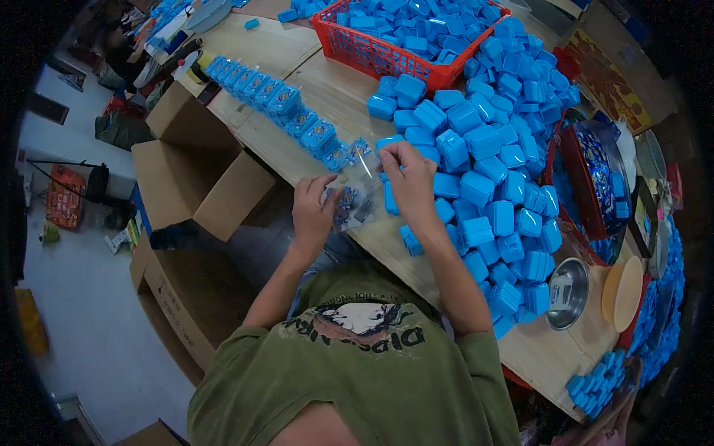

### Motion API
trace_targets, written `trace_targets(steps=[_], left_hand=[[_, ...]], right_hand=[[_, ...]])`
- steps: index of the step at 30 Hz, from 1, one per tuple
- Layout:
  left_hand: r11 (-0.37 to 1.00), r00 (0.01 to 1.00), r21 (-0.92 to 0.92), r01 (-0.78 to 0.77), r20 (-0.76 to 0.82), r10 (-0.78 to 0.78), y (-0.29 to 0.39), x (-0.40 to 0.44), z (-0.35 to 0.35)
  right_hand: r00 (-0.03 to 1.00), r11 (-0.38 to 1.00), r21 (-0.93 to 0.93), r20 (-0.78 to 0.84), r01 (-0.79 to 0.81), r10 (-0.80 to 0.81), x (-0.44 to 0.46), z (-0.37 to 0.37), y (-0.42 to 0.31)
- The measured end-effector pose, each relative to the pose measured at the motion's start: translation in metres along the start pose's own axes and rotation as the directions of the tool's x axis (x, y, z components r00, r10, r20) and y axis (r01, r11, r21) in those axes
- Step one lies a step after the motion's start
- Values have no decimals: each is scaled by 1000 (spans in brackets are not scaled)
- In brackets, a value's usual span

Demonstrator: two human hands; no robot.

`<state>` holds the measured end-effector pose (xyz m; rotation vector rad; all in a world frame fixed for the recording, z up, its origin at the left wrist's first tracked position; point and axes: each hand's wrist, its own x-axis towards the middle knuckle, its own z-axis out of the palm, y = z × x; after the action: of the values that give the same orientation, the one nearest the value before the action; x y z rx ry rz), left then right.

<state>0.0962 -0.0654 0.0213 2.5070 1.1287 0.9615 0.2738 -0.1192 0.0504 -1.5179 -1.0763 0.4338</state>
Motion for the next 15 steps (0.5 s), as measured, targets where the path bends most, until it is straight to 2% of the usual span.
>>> trace_targets(steps=[1,2,3,4,5,8,9,10,11,13,15], left_hand=[[880,972,-412,234,84,-219,6,3,-3],[551,895,-717,427,246,-373,11,6,-5],[553,894,-716,426,241,-378,17,9,-4],[285,848,-840,462,325,-419,23,15,-2],[-9,802,-889,457,417,-427,26,18,-2],[-53,790,-871,488,466,-399,18,23,-1],[-53,791,-872,487,466,-396,17,23,-1],[7,821,-876,482,448,-353,15,22,0],[67,847,-879,472,432,-310,14,22,0],[88,845,-874,477,429,-317,16,23,-5],[109,845,-871,479,423,-327,17,24,-8]], right_hand=[[999,999,5,-7,39,-39,-2,0,-1],[999,999,7,-2,39,-39,-4,2,0],[994,993,-49,2,108,-108,-6,3,2],[984,978,-105,8,179,-179,-7,5,3],[983,978,-102,11,184,-184,-9,6,1],[982,975,-125,69,183,-176,-16,7,-10],[997,997,81,78,9,-15,-17,8,-18],[983,946,278,120,-169,140,-18,7,-21],[983,945,278,118,-170,142,-17,5,-20],[926,823,452,310,-344,217,-15,1,-15],[932,841,433,297,-324,207,-17,2,-16]])
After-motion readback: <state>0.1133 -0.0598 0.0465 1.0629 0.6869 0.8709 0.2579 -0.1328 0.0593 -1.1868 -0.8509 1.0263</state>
